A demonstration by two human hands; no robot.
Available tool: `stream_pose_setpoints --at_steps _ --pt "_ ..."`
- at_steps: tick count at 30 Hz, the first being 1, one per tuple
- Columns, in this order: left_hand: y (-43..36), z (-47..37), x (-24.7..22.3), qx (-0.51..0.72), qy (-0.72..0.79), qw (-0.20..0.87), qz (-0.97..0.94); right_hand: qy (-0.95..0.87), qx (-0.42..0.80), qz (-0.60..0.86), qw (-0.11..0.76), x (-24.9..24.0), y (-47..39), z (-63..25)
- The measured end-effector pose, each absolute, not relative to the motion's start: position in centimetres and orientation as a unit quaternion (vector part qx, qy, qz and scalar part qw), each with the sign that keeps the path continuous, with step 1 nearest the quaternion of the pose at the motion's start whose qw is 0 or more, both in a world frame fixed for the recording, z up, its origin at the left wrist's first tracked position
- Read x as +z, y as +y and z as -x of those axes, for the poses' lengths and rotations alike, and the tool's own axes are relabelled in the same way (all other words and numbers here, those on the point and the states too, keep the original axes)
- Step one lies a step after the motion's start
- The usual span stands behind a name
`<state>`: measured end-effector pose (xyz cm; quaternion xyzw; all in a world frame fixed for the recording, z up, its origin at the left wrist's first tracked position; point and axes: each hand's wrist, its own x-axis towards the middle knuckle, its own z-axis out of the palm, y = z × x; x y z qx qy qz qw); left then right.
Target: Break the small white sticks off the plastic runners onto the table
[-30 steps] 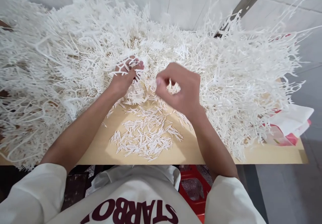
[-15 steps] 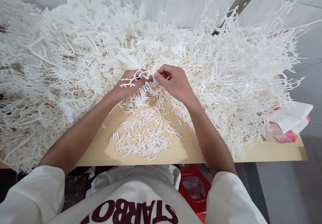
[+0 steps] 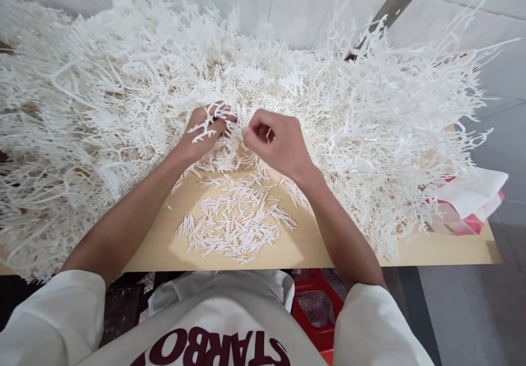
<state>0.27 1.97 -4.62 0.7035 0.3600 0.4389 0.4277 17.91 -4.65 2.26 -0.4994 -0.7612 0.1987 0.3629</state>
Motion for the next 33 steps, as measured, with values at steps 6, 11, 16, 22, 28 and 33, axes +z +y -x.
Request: stream_pose_setpoints --at_steps 6,11,16,22,28,33 --pt "1.4 -0.1 -3.7 0.389 0.294 0.464 -0.739 -0.772 0.174 0.518 0.323 0.3 -2.6 -19.3" --pt "1.7 0.2 -4.4 0.363 0.286 0.474 -0.749 -0.803 0.179 0.477 0.310 0.2 -2.3 -19.7" --pt "1.6 0.0 -4.2 0.358 0.299 0.465 -0.752 -0.811 0.136 0.503 0.267 0.1 -2.2 -19.7" --pt "1.7 -0.2 -4.5 0.375 0.272 0.431 -0.774 -0.830 0.129 0.492 0.231 0.6 -2.9 -19.3" --pt "3.6 1.7 -5.8 0.470 0.407 0.398 -0.675 -0.868 0.120 0.384 0.292 4.1 -6.3 -18.0" --pt "2.9 1.2 -5.0 0.384 0.328 0.471 -0.723 -0.802 0.100 0.485 0.334 3.0 -4.8 -18.8"
